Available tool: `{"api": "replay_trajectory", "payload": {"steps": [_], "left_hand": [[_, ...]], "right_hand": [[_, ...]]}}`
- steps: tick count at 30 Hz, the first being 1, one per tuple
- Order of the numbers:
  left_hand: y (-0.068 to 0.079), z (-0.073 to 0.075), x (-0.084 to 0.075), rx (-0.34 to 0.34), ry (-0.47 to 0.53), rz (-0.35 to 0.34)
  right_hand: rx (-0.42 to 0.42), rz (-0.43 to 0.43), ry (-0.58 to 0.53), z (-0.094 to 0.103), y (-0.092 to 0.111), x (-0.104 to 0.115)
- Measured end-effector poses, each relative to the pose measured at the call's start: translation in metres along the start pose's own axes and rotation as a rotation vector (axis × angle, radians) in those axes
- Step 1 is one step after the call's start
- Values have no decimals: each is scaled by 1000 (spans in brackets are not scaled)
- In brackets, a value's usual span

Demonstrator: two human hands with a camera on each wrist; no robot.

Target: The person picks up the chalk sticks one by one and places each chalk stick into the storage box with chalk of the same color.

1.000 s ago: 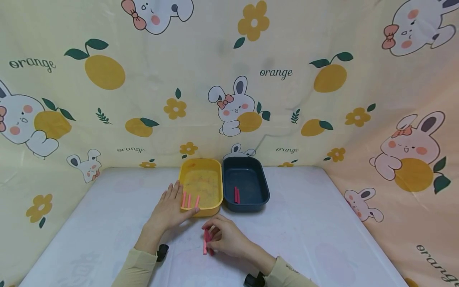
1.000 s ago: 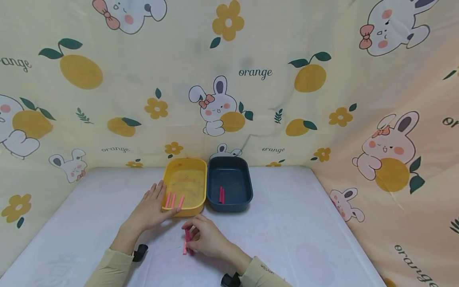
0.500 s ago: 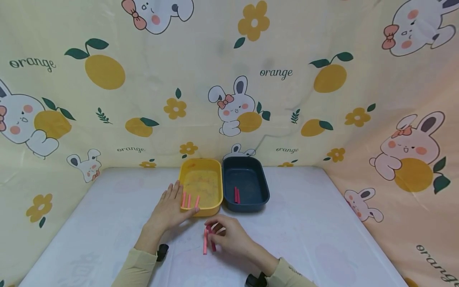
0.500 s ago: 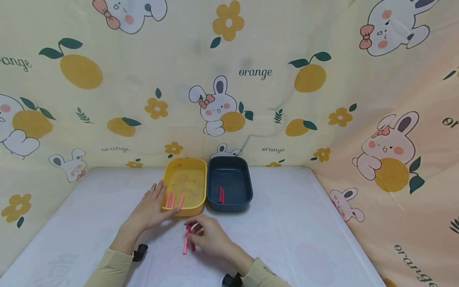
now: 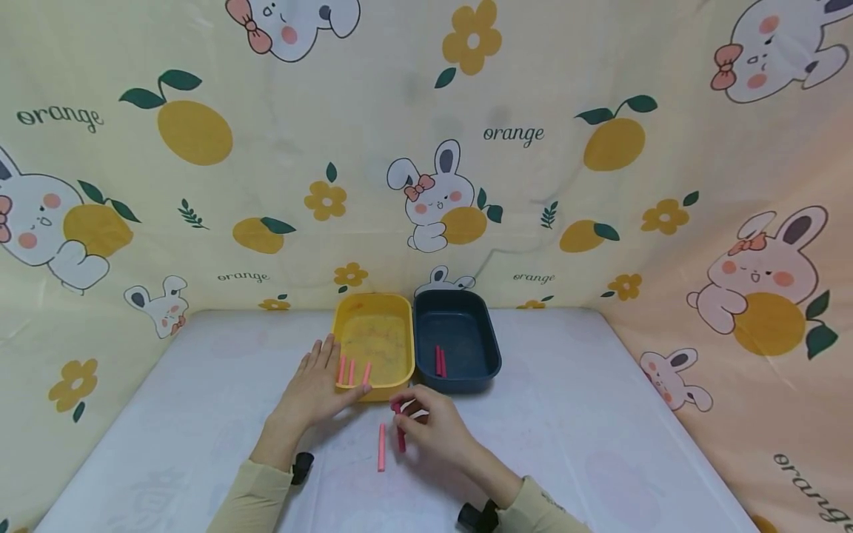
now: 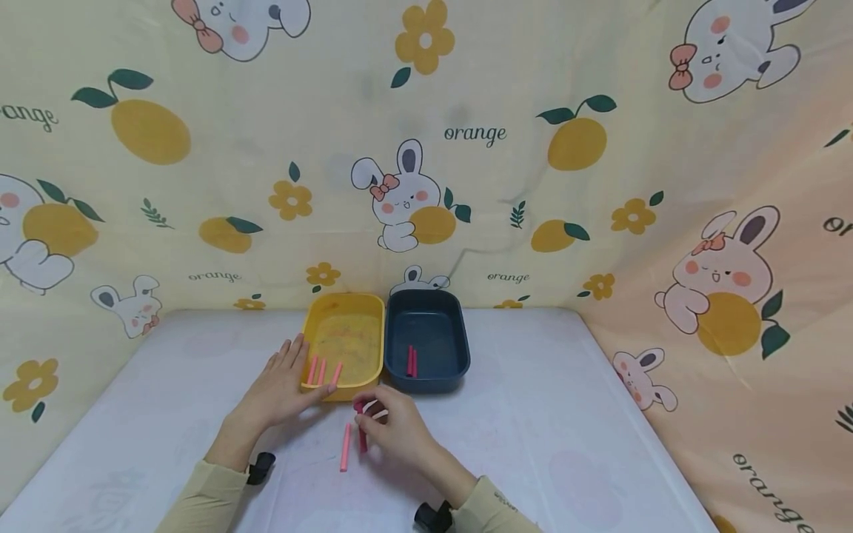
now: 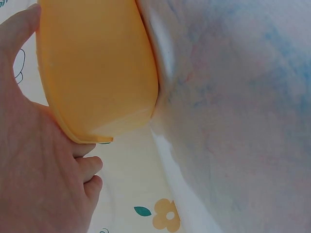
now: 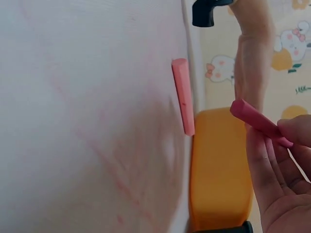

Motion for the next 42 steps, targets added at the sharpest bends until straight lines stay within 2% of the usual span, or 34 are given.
{"api": "replay_trajectory", "payload": {"steps": [18,33,39,42], "left_hand": [[0,0,1,4,-5,-3],[-1,-1,2,10,-4,-2],[-1,-1,0,16,-5,3],[-2,0,0,18,-2,7]], "right_hand": [[-166,-27,20,19,-6,1],[-346,4,14,41,-20,-3],[-397,33,-28,54,-28,-6],[-412,22,-45,59,-31,-9]]}}
Point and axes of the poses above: each hand's wrist, its own y-axis away from the middle knuckle, its own z-axis out of the back of the hand, x = y × z, the point moved 1 cm from there along -y, towards the middle knuckle, and after that the axes turned 3 degrees about -y, right-handed, at the moved point
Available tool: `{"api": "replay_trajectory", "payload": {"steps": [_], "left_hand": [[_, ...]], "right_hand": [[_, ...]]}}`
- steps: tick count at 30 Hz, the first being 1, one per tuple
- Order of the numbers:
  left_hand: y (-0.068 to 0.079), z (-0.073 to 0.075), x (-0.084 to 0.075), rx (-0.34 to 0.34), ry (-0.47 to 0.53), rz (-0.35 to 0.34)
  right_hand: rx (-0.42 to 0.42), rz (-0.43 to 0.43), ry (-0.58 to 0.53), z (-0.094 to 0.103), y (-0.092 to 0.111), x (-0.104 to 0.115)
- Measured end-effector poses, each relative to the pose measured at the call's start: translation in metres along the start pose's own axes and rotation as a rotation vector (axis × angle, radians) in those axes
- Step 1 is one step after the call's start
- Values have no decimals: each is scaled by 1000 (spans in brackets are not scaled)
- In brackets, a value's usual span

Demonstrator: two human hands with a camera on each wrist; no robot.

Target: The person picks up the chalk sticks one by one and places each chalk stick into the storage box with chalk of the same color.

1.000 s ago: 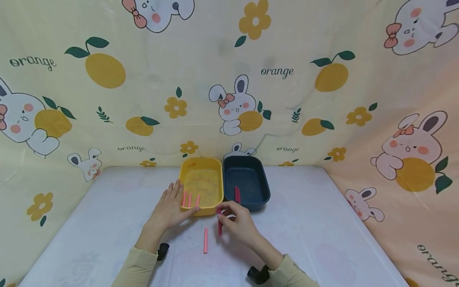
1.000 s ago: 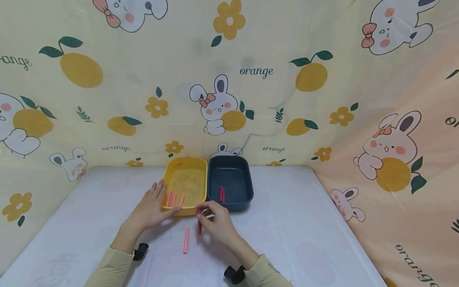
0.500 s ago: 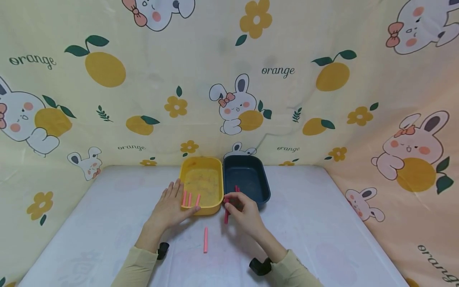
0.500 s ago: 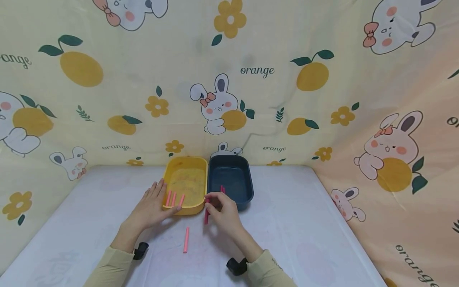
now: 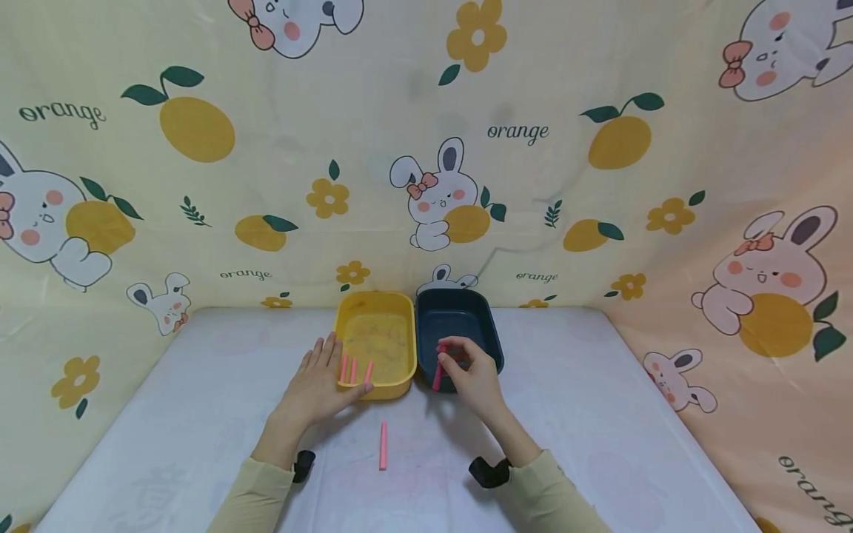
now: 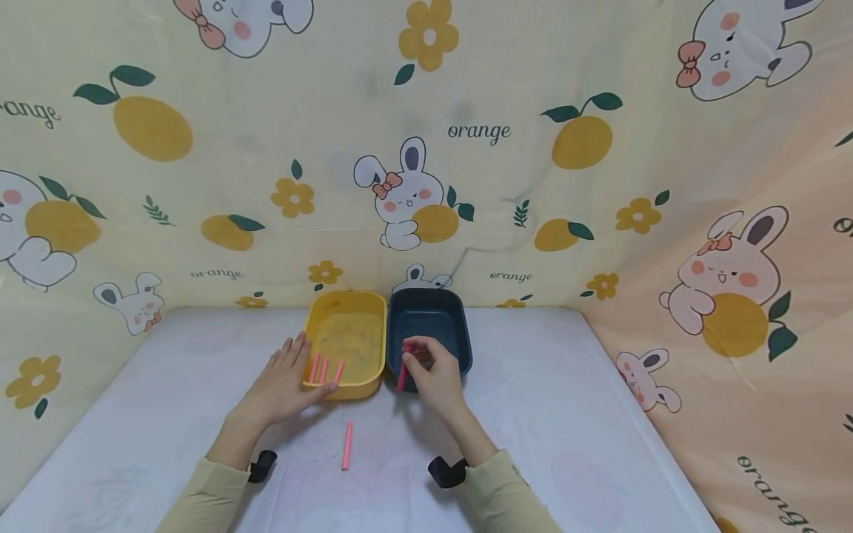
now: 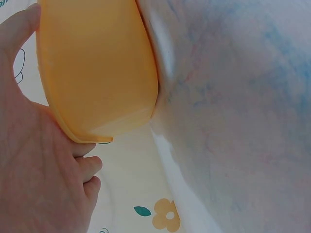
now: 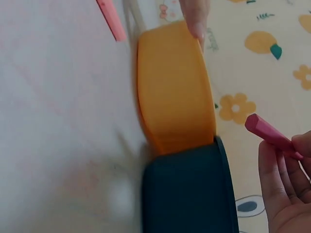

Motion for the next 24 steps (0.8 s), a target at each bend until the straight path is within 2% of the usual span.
{"api": "replay_trajectory", "payload": {"steps": [4,12,20,24], "left_hand": [[0,0,1,4,-2,5],[1,-2,2,5,4,1],[0,0,3,4,-5,-9],[0,1,2,6,-1,-10]], "right_hand": [[-10,-24,24,3,-7,-3],[-13,-12,115,11,-25,-14],[33,-59,170,19,-43,-31],[94,-77,224,22,-52,-36]]}}
Point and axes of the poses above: each hand's wrist, its own y-axis away from the middle knuckle, its own z-axis out of the back of the hand, x = y × z, the point moved 1 cm from there along -y, towards the middle knuckle, and after that the axes turned 3 degrees about -y, right-handed, at the moved point
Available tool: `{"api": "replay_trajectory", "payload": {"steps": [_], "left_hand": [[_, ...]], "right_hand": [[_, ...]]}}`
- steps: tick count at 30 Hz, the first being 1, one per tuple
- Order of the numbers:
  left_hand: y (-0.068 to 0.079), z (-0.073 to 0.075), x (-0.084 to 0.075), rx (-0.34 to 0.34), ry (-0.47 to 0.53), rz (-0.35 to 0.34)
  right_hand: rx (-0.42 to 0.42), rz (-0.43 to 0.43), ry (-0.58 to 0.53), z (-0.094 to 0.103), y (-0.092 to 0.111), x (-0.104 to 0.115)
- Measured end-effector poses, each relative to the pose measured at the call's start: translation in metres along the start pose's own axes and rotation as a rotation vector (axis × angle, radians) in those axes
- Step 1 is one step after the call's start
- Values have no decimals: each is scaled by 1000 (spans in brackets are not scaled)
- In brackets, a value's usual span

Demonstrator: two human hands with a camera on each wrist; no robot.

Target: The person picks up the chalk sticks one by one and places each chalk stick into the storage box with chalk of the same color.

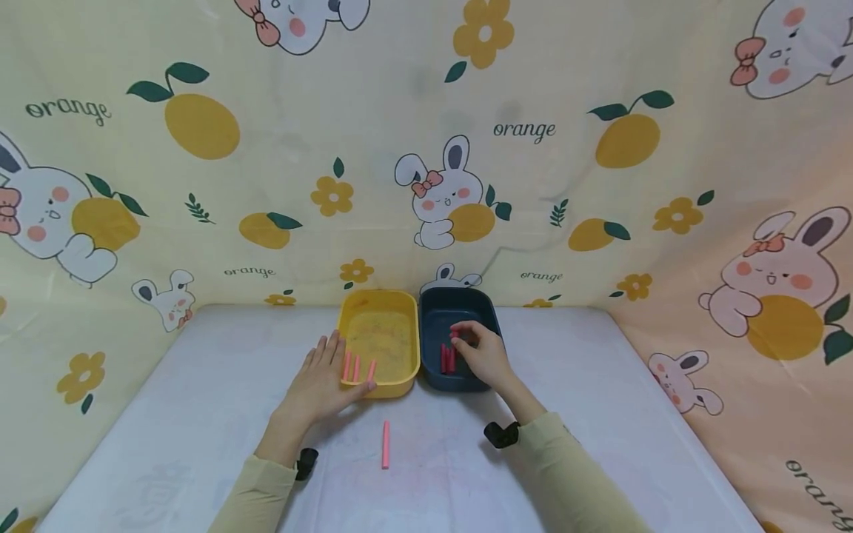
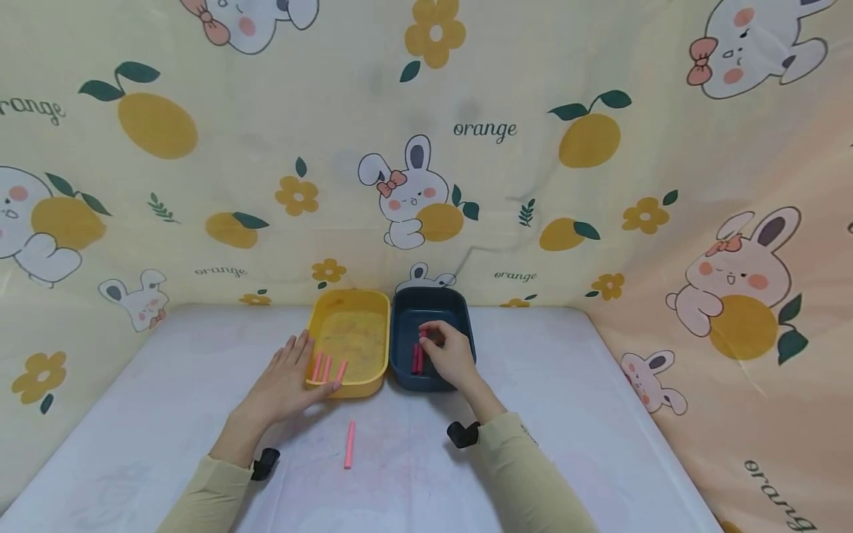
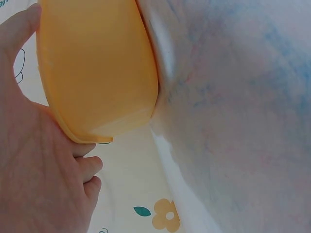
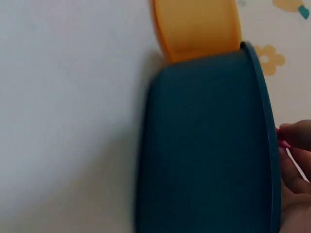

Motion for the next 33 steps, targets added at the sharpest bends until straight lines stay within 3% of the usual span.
{"api": "replay_trajectory", "payload": {"steps": [7,14,22,33], "left_hand": [[0,-1,0,-2,6,4],[-1,-2,0,-4,-3,4],[-1,-3,1,-5,7,3],[0,0,1,8,15,6]], "right_hand": [[144,-84,71,4,-15,-9],[265,-221,-23,7,-28,-18],[290,-385,-94,2,-37,-26],[296,-403,-107,-2,-40,-27]]}}
Point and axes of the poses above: each hand's wrist, its own y-axis away from the middle knuckle, its own z-axis out of the back of the hand, x = y × z, the point moved 1 cm from there along -y, towards the middle knuckle, and after that the axes turned 3 degrees about -y, right-handed, at the moved point
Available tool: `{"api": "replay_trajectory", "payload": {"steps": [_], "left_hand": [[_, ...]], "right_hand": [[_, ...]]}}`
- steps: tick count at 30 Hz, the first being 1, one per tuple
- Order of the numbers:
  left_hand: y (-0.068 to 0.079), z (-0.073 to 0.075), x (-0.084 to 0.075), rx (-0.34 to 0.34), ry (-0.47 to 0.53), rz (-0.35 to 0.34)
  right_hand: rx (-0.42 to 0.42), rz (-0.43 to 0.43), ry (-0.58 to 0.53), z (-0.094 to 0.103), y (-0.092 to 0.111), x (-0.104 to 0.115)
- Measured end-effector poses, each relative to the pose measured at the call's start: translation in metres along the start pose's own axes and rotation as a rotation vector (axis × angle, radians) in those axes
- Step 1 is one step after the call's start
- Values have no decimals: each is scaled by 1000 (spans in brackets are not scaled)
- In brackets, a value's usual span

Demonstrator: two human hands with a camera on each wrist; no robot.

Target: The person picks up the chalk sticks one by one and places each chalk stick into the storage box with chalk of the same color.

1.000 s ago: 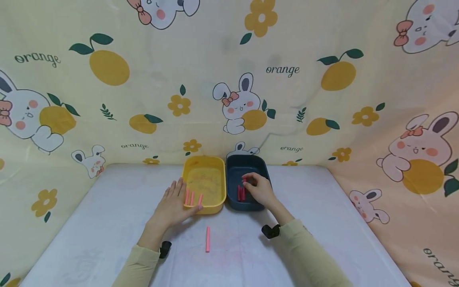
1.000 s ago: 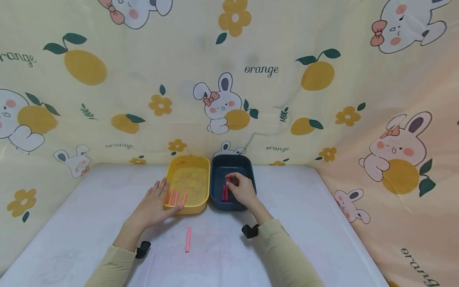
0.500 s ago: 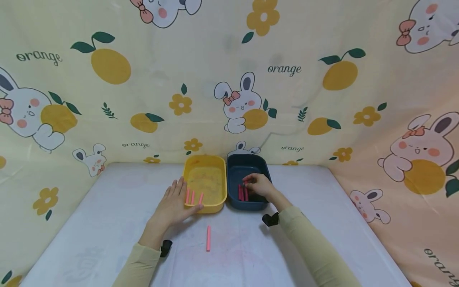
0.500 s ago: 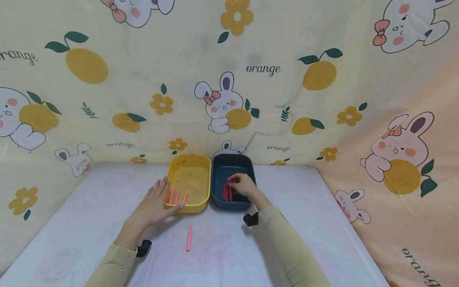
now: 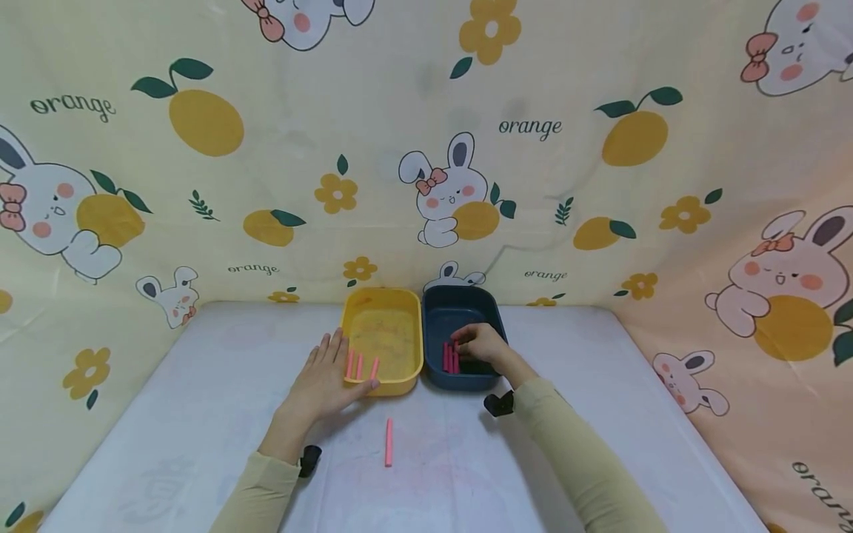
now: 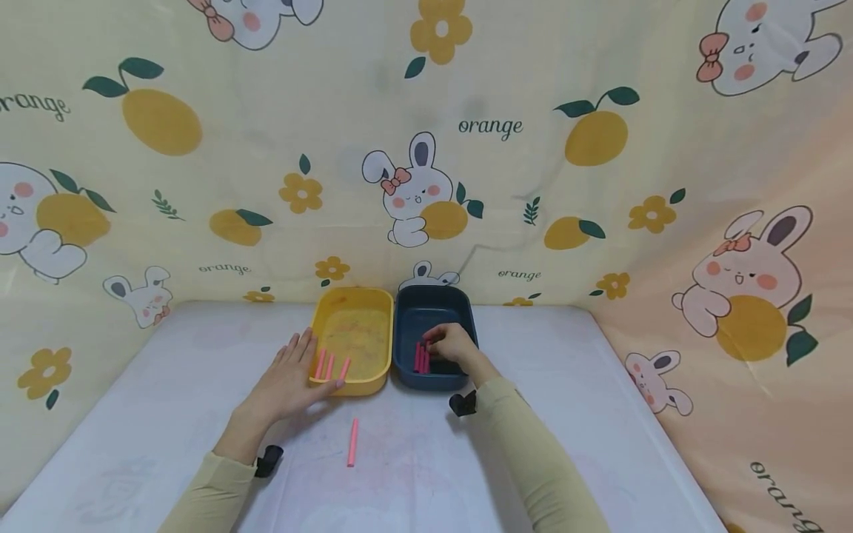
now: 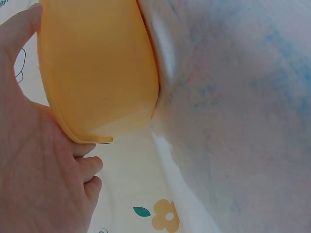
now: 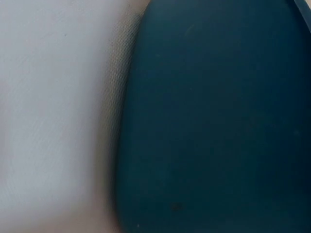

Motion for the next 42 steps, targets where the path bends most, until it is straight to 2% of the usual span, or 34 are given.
{"api": "replay_trajectory", "payload": {"steps": [7,26,42], "left_hand": [[1,1,0,-5,9,-13],[1,1,0,4,6,-7],[1,0,0,1,3,-5]], "right_hand": [[-9,21,9,-1,-1,0],[-27,-11,-3,-2,-1,0],[-53,3,19,0,5,5]]}}
Point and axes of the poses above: each hand's wrist, its own y-axis away from the middle knuckle, its own z-axis out of the back of the hand, x = y × z, the point moved 1 cm from there along -y, towards the middle knuckle, and after that the axes turned 3 degrees about -y, right-handed, at the moved point
